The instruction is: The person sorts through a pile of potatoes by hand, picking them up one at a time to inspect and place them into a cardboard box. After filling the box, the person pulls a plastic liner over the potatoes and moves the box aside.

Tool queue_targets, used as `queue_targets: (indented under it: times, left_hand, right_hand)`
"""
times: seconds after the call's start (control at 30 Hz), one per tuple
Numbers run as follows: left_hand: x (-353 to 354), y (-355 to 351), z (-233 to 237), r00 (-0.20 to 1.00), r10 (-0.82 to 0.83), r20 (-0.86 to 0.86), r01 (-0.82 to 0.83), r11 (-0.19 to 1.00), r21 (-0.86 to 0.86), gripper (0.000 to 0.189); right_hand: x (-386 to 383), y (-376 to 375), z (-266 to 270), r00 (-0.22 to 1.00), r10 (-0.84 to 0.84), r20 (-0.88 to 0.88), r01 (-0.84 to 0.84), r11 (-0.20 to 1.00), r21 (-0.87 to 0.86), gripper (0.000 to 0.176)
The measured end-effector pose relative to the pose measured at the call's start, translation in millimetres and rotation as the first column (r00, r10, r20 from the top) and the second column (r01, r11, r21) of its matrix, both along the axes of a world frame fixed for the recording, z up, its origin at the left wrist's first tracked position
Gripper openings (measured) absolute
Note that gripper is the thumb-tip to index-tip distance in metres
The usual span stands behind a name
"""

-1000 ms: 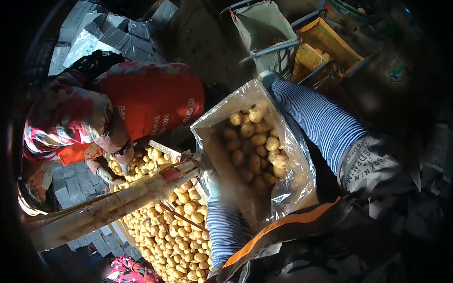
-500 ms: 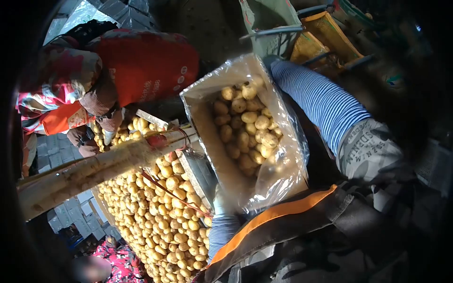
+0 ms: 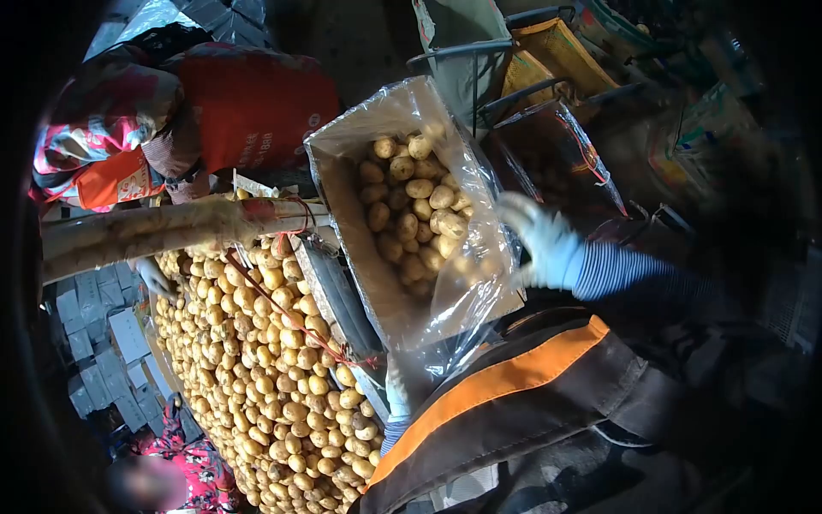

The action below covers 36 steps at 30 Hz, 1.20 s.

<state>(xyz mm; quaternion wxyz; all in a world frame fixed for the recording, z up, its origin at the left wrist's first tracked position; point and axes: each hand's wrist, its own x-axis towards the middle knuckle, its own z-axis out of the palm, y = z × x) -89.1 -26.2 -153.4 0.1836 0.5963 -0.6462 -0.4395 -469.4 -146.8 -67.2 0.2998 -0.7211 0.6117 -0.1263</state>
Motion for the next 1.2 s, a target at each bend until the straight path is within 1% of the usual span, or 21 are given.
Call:
queue_targets:
  times: [0.07, 0.17, 0.2, 0.3, 0.33, 0.4, 0.43, 0.47, 0.5, 0.57, 0.63, 0.7, 0.8, 0.9, 0.93, 1.0, 1.03, 1.07, 1.13, 1.17, 1.2]
  left_hand:
    - [-1, -7, -4, 0.987, -0.085, 0.138, 0.105, 0.984, -0.144, 0.028]
    - [1, -6, -17, 0.942, -0.138, 0.307, 0.194, 0.968, -0.161, 0.027]
    - [7, 0, -35, 0.938, -0.109, 0.329, 0.159, 0.979, -0.129, 0.028]
    - [-9, -17, -4, 0.92, -0.111, 0.375, 0.189, 0.966, -0.176, 0.026]
    - [-9, -20, -1, 0.87, -0.188, 0.456, 0.279, 0.95, -0.142, 0.024]
    - [-14, -18, -3, 0.992, 0.016, 0.123, -0.017, 1.0, 0.011, 0.021]
    - [-21, -14, -6, 0.893, 0.379, -0.244, -0.315, 0.912, 0.264, 0.02]
    - [-25, -14, -5, 0.727, 0.57, -0.384, -0.39, 0.802, 0.452, 0.019]
    - [-31, -16, 1, 0.486, 0.75, -0.449, -0.431, 0.652, 0.623, 0.019]
    - [-34, -22, 16, 0.376, 0.818, -0.435, -0.423, 0.569, 0.705, 0.021]
    - [-29, -23, 15, 0.428, 0.817, -0.385, -0.415, 0.557, 0.72, 0.022]
    - [-30, -23, 18, 0.425, 0.825, -0.372, -0.391, 0.538, 0.746, 0.022]
    - [-43, -27, 43, 0.336, 0.876, -0.346, -0.418, 0.468, 0.779, 0.02]
    - [-28, -7, 24, 0.395, 0.819, -0.417, -0.407, 0.563, 0.72, 0.021]
    - [-32, 3, 17, 0.404, 0.82, -0.405, -0.511, 0.569, 0.644, 0.02]
    - [-25, 21, -2, 0.769, 0.604, -0.208, -0.547, 0.791, 0.275, 0.02]
    - [-5, 48, -52, 0.903, 0.416, 0.111, -0.43, 0.868, 0.246, 0.024]
    - [14, 74, -102, 0.9, 0.155, 0.406, -0.274, 0.928, 0.254, 0.029]
    - [29, 80, -168, 0.977, 0.209, 0.036, -0.212, 0.967, 0.141, 0.04]
    - [12, 62, -122, 0.666, 0.61, -0.429, -0.312, 0.75, 0.583, 0.035]
    - [-7, 42, -71, -0.016, 0.931, -0.366, -0.21, 0.354, 0.911, 0.031]
  right_hand:
    - [22, 10, 26, 0.898, 0.26, -0.355, -0.246, 0.965, 0.086, 0.112]
    - [25, 13, -14, 0.737, 0.48, -0.476, -0.562, 0.826, -0.038, 0.06]
    - [20, 17, -22, 0.751, 0.467, -0.467, -0.569, 0.816, -0.099, 0.047]
    - [-9, 33, -25, 0.765, 0.478, -0.432, -0.606, 0.761, -0.23, 0.014]
    - [-22, 38, -16, 0.752, 0.508, -0.42, -0.632, 0.737, -0.24, 0.007]
    - [-46, 54, -23, 0.677, 0.591, -0.439, -0.695, 0.71, -0.117, 0.006]
    - [-47, 54, -28, 0.619, 0.634, -0.464, -0.728, 0.685, -0.035, 0.006]
    - [-48, 55, -33, 0.557, 0.678, -0.48, -0.754, 0.655, 0.049, 0.007]
    - [-47, 54, -35, 0.494, 0.72, -0.488, -0.774, 0.62, 0.131, 0.008]
    - [-28, 53, -44, 0.39, 0.77, -0.505, -0.81, 0.548, 0.208, 0.009]
    - [-3, 46, -33, 0.232, 0.853, -0.468, -0.778, 0.451, 0.437, 0.01]
    - [9, 44, -31, 0.163, 0.89, -0.425, -0.788, 0.377, 0.487, 0.01]
    - [20, 41, -31, 0.265, 0.892, -0.365, -0.709, 0.437, 0.553, 0.013]
    - [8, 61, -94, 0.478, 0.77, -0.423, -0.773, 0.597, 0.214, 0.018]
    - [14, 49, -67, 0.371, 0.837, -0.403, -0.773, 0.519, 0.366, 0.021]
    - [9, 58, -86, 0.531, 0.757, -0.382, -0.747, 0.631, 0.212, 0.023]
    - [6, 64, -103, 0.606, 0.71, -0.36, -0.718, 0.682, 0.136, 0.024]
    - [11, 63, -135, 0.837, 0.532, -0.129, -0.519, 0.699, -0.492, 0.025]
    - [6, 71, -157, 0.813, 0.553, -0.18, -0.581, 0.787, -0.207, 0.025]
    - [5, 70, -162, 0.8, 0.565, -0.201, -0.591, 0.801, -0.1, 0.025]
    - [5, 67, -168, 0.791, 0.572, -0.216, -0.591, 0.806, -0.031, 0.024]
